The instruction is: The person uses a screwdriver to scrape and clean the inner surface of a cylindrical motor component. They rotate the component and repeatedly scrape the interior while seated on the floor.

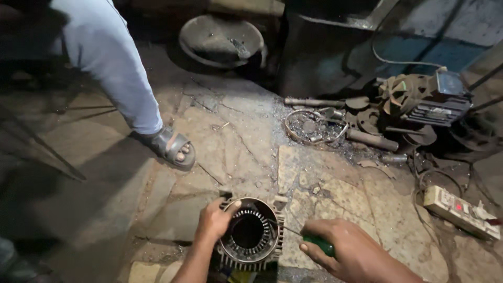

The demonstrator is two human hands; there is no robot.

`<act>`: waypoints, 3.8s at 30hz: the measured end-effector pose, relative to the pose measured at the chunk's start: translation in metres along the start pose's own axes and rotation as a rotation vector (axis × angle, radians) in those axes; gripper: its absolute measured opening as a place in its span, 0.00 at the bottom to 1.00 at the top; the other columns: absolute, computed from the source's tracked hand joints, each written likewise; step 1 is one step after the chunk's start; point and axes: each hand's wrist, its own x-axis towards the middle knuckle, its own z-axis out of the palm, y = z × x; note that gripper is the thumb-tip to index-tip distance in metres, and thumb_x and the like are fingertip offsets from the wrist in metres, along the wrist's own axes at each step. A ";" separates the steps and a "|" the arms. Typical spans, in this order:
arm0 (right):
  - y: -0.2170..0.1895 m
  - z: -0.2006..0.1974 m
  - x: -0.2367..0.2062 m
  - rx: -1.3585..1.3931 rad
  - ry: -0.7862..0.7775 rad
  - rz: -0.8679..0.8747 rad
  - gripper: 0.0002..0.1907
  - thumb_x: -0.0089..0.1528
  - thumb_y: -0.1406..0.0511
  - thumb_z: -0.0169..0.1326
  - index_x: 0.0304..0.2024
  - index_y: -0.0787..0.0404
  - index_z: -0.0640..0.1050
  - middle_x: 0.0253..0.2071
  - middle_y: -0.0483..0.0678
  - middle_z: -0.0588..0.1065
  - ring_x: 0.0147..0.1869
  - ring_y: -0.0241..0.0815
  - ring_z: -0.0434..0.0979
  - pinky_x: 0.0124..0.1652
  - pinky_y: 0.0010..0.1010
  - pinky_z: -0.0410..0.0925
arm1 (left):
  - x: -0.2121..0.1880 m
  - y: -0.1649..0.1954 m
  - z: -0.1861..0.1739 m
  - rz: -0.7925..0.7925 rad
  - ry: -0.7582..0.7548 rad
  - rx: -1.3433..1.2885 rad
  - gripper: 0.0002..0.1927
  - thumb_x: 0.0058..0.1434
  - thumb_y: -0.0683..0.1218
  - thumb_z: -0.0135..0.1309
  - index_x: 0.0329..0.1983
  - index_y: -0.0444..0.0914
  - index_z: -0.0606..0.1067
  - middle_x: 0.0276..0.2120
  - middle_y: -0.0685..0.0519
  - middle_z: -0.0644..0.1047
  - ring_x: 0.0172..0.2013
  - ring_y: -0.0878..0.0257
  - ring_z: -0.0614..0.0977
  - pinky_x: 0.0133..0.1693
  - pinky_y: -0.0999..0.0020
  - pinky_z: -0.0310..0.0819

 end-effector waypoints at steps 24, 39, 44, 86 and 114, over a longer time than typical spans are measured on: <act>-0.006 -0.020 0.006 -0.023 -0.189 0.026 0.14 0.62 0.54 0.54 0.43 0.53 0.83 0.37 0.48 0.84 0.40 0.46 0.85 0.42 0.39 0.74 | -0.023 0.020 0.002 0.175 0.076 0.044 0.34 0.59 0.65 0.56 0.60 0.39 0.73 0.55 0.38 0.77 0.55 0.40 0.78 0.55 0.51 0.72; -0.018 -0.018 0.003 -0.027 -0.186 0.056 0.15 0.61 0.54 0.55 0.43 0.52 0.84 0.39 0.47 0.84 0.40 0.46 0.85 0.44 0.40 0.76 | -0.030 0.030 -0.003 0.090 0.061 0.079 0.28 0.64 0.63 0.48 0.60 0.44 0.73 0.57 0.42 0.76 0.56 0.40 0.77 0.55 0.49 0.72; -0.018 -0.020 0.000 -0.039 -0.194 0.050 0.15 0.61 0.55 0.57 0.43 0.55 0.84 0.37 0.50 0.84 0.39 0.50 0.84 0.43 0.43 0.75 | -0.031 0.031 -0.002 0.018 0.015 0.114 0.29 0.64 0.64 0.47 0.61 0.44 0.72 0.59 0.43 0.74 0.56 0.40 0.76 0.56 0.49 0.71; -0.007 0.043 -0.012 -0.381 -0.214 -0.105 0.11 0.66 0.58 0.54 0.48 0.50 0.81 0.39 0.46 0.83 0.40 0.43 0.83 0.50 0.44 0.72 | -0.035 0.025 0.001 0.138 0.106 0.071 0.29 0.62 0.61 0.49 0.62 0.43 0.72 0.62 0.40 0.71 0.58 0.39 0.74 0.56 0.49 0.70; 0.027 -0.017 0.010 0.019 -0.031 0.255 0.24 0.60 0.46 0.55 0.54 0.46 0.83 0.45 0.45 0.85 0.46 0.43 0.86 0.50 0.39 0.77 | -0.040 0.031 -0.004 0.110 0.123 -0.002 0.24 0.68 0.58 0.42 0.57 0.40 0.75 0.57 0.42 0.76 0.56 0.40 0.76 0.57 0.49 0.69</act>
